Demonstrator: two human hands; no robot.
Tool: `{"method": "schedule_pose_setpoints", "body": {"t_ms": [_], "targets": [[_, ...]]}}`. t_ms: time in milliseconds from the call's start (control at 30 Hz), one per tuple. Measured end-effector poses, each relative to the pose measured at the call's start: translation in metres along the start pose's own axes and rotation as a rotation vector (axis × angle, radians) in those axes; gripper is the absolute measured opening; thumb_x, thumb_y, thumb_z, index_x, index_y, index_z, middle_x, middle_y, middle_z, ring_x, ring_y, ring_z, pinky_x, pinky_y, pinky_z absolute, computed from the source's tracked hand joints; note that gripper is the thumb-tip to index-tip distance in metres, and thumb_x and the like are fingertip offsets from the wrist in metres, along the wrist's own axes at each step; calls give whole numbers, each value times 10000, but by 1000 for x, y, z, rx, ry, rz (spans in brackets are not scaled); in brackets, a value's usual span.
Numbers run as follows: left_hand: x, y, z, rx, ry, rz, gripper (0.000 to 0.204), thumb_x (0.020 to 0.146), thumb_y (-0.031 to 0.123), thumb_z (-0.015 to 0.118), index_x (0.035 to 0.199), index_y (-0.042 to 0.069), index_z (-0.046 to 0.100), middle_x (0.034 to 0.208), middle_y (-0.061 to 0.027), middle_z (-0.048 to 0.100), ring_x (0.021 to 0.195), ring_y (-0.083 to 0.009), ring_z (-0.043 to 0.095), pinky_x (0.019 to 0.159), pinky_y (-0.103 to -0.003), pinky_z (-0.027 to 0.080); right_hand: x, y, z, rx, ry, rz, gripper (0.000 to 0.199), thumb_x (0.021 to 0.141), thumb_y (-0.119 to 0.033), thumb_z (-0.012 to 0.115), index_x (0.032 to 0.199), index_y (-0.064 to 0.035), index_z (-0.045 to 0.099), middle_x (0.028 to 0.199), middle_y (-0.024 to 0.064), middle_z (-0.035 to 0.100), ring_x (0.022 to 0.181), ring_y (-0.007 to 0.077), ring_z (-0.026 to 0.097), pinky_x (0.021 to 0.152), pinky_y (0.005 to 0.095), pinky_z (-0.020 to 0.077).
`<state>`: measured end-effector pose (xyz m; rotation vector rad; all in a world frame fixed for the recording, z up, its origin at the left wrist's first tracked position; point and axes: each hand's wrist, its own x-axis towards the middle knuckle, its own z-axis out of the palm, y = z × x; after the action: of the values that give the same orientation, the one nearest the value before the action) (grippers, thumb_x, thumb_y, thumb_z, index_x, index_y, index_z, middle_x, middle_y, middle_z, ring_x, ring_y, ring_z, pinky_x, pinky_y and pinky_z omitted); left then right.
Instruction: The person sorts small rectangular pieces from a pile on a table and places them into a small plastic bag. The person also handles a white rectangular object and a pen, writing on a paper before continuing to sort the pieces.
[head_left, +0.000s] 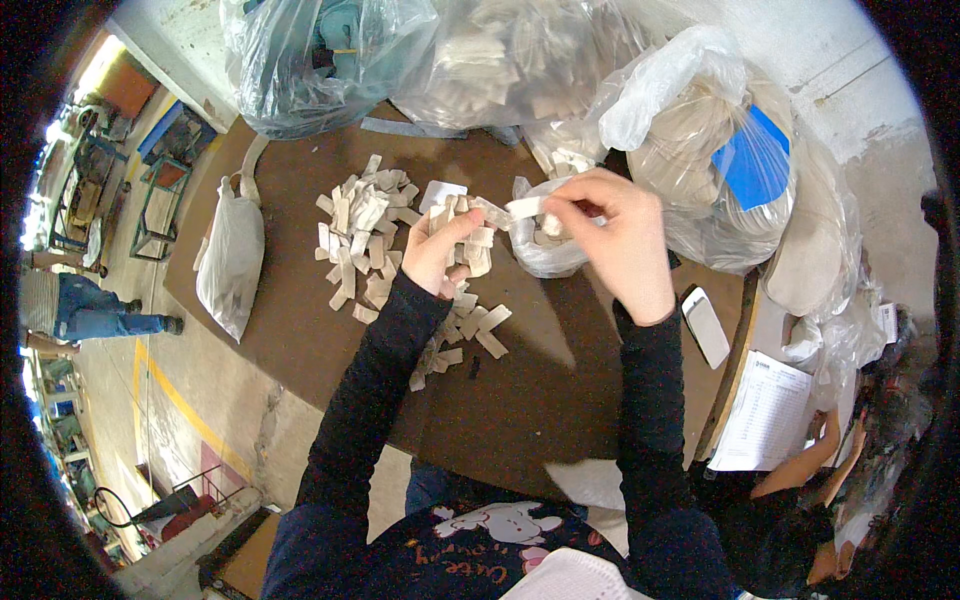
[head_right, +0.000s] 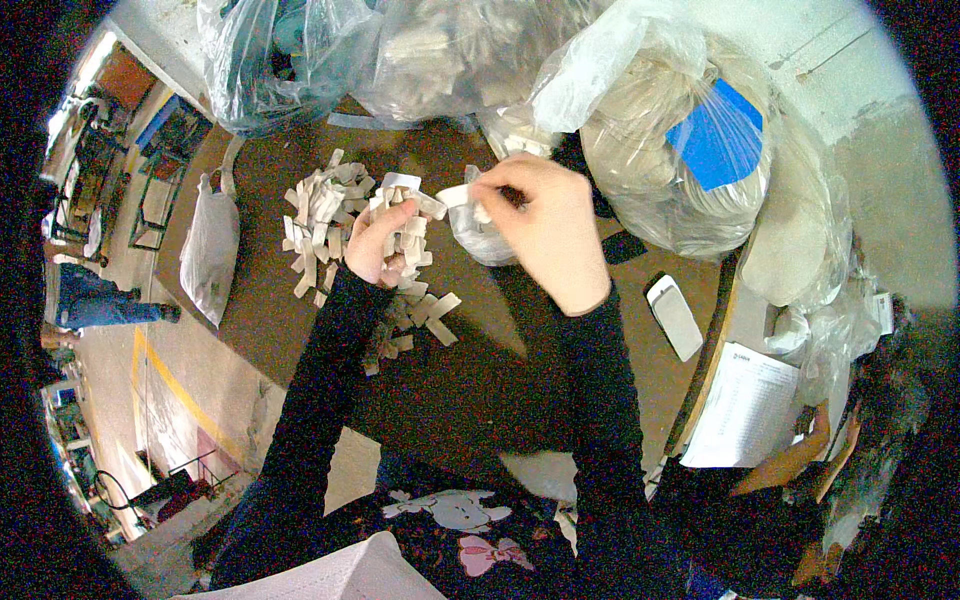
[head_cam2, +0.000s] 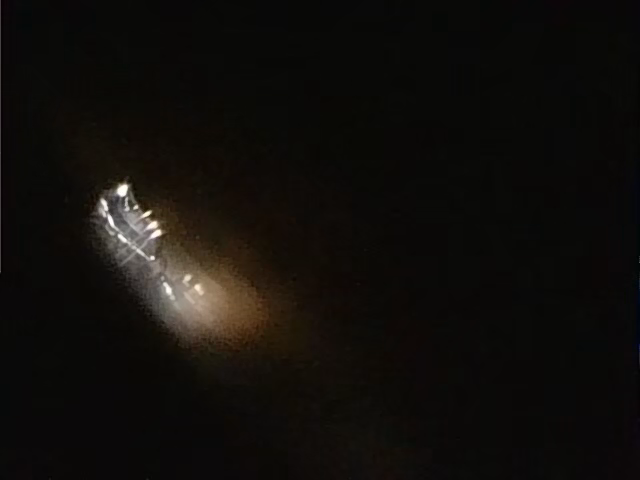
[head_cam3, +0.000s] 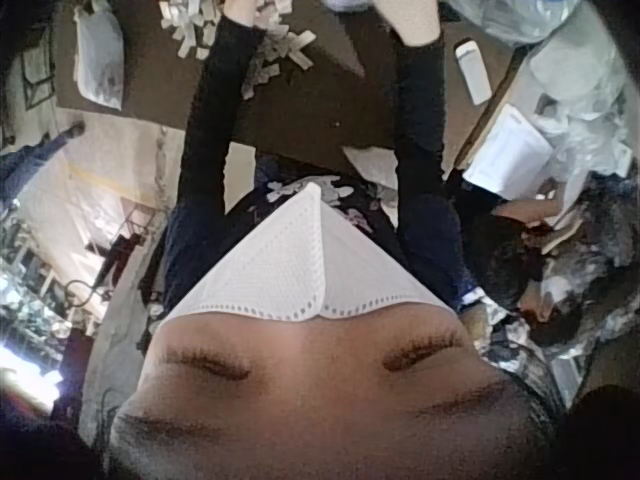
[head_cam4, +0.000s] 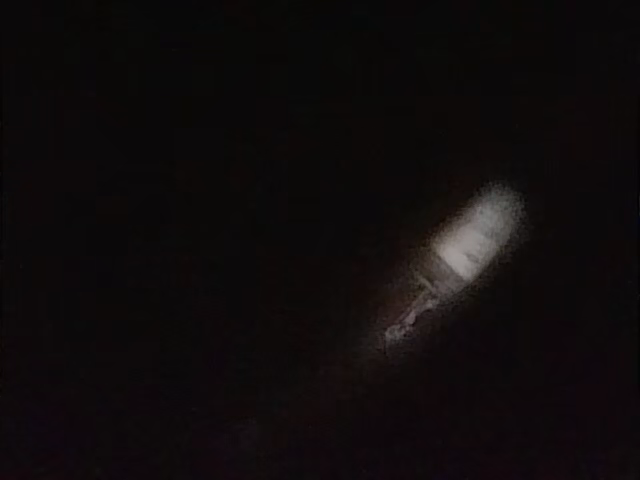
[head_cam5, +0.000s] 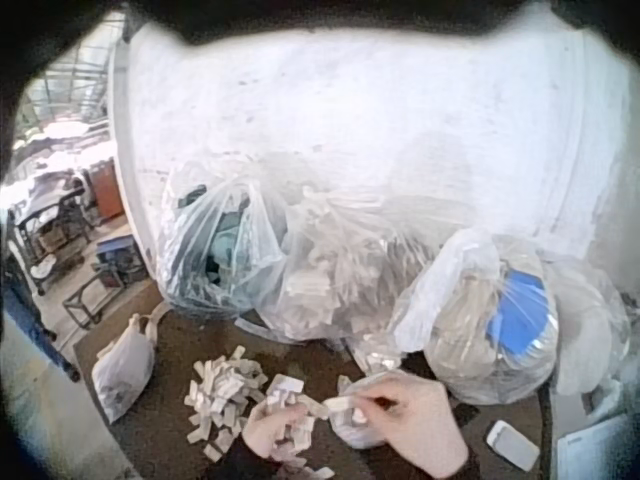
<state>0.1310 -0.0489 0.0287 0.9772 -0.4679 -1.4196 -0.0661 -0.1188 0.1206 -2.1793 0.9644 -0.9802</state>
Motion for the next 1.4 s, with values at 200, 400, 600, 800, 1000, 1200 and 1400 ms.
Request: {"method": "schedule_pose_setpoints", "body": {"t_ms": [200, 400, 600, 800, 1000, 1200, 1400], "targets": [[-1, 0, 6, 63, -39, -29, 221, 861, 174, 706, 1032, 75, 607, 884, -60, 691, 633, -98, 623, 379, -215, 330, -4, 26, -18, -136, -99, 95, 146, 812, -67, 694, 919, 31, 693, 778, 114, 676, 640, 161, 604, 618, 284, 478], [-3, -9, 5, 180, -75, 17, 274, 882, 149, 671, 1135, 81, 589, 903, -38, 668, 668, -82, 605, 402, -210, 328, -3, 1, 3, 35, -193, 126, 194, 826, -103, 708, 983, 11, 697, 801, 110, 693, 688, 154, 632, 649, 280, 497], [-2, -15, 13, 112, -153, 64, 339, 901, 112, 620, 1221, 58, 519, 913, -56, 635, 711, -117, 605, 448, -241, 410, -8, 4, 26, 87, -147, 109, 142, 837, -76, 705, 939, 20, 680, 788, 69, 693, 680, 97, 611, 628, 246, 486], [-3, -11, 10, 19, -313, -5, 337, 926, 127, 573, 1248, 74, 490, 1044, -89, 639, 744, -121, 602, 455, -237, 398, -4, 1, 13, 180, -160, 272, 119, 831, -61, 678, 909, 26, 659, 744, 19, 646, 673, 62, 556, 628, 227, 447], [-4, -4, 12, -16, -360, -47, 399, 933, 135, 551, 1313, 56, 461, 1092, -126, 644, 796, -130, 604, 490, -248, 415, -4, 20, -15, -45, -80, 218, 136, 831, -82, 673, 933, 6, 659, 854, 39, 646, 762, 111, 569, 698, 261, 456], [-10, -7, 15, 51, -401, -67, 380, 946, 134, 559, 1308, 40, 489, 1068, -107, 645, 843, -126, 596, 572, -269, 471, -4, 13, 3, 67, -173, 17, 199, 802, -81, 711, 985, -10, 675, 1020, 102, 649, 910, 196, 627, 799, 305, 484], [-7, -4, 7, 181, -496, -157, 380, 979, 198, 589, 1314, 54, 483, 903, -2, 594, 667, -63, 543, 471, -205, 381, -6, 5, 21, 184, -192, 2, 165, 765, -88, 735, 882, 4, 665, 852, 132, 627, 799, 282, 632, 709, 352, 483]]}}
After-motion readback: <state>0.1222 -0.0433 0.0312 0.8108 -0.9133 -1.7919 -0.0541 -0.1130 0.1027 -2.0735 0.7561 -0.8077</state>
